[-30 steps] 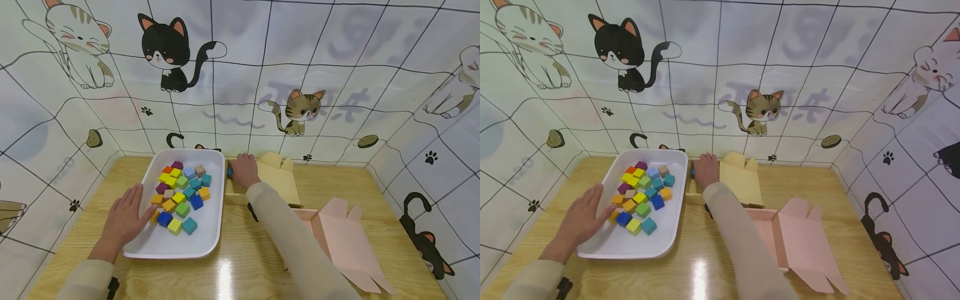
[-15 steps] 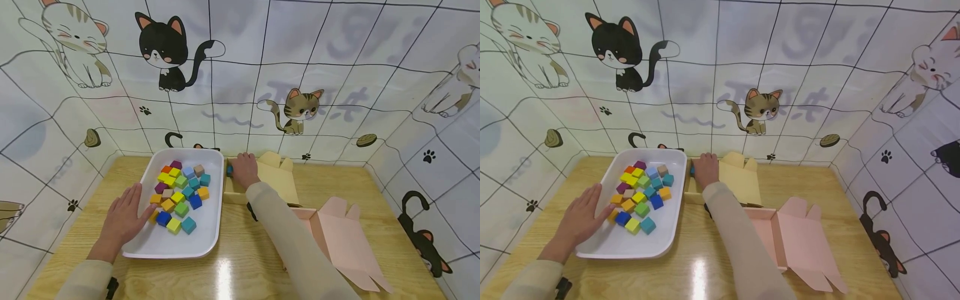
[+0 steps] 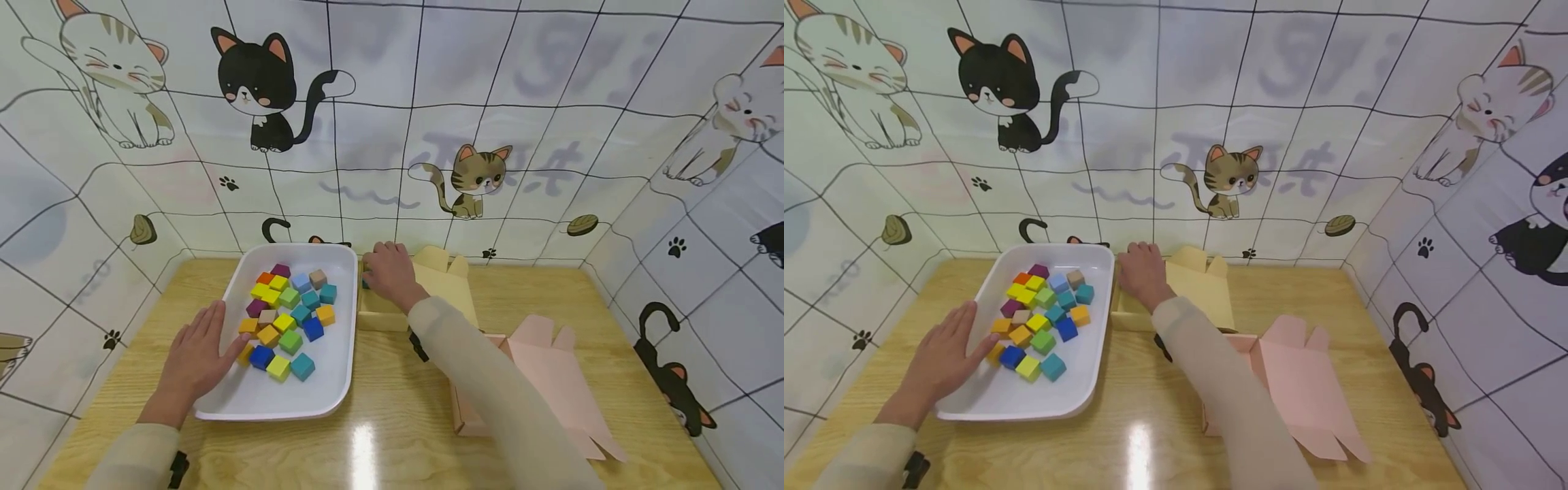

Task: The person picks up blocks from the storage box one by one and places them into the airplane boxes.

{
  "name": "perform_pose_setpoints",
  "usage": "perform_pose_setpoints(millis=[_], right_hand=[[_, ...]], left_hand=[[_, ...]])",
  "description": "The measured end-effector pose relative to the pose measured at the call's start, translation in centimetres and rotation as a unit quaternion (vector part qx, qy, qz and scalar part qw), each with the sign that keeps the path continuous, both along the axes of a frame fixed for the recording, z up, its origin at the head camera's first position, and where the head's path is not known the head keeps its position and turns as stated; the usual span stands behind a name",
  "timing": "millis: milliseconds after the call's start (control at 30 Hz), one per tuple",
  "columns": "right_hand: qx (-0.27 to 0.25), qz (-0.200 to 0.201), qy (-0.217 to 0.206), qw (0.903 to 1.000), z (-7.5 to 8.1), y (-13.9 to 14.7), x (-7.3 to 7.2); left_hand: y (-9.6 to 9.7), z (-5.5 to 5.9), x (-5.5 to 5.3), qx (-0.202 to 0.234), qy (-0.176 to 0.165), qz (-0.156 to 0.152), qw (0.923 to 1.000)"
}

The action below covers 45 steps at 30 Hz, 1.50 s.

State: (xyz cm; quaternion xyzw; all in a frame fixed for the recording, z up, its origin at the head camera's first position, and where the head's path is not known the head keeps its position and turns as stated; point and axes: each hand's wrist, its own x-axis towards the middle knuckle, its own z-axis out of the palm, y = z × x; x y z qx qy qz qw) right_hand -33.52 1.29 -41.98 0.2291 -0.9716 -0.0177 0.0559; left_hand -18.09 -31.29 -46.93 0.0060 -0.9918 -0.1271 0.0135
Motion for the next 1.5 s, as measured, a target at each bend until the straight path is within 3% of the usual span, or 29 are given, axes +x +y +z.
perform_pose_setpoints(millis=[167, 367, 700, 1133, 1367, 1500], right_hand=[[0.000, 0.057, 0.006, 0.9984, 0.1, -1.5, 1.7], [0.023, 0.100, -0.012, 0.9947, -1.0, -4.0, 3.4], [0.104, 0.083, -0.036, 0.9905, -2.7, -6.5, 4.4], [0.109, 0.063, -0.023, 0.9918, -3.4, -7.0, 4.2], [0.119, 0.060, -0.009, 0.9910, -2.5, -6.8, 4.1], [0.096, 0.070, 0.010, 0.9929, -1.4, -6.7, 4.2]], left_hand=[[0.0, -0.2, 0.0, 0.000, 0.002, 0.001, 1.0000], [-0.2, -0.4, 0.0, -0.007, 0.004, 0.003, 1.0000], [-0.1, -0.1, 0.1, 0.003, 0.000, 0.000, 1.0000], [0.0, -0.4, -0.1, -0.002, 0.021, 0.001, 0.9998], [0.1, -0.1, 0.0, -0.009, 0.021, 0.001, 0.9997], [-0.4, -0.1, -0.1, -0.015, 0.019, -0.002, 0.9997]])
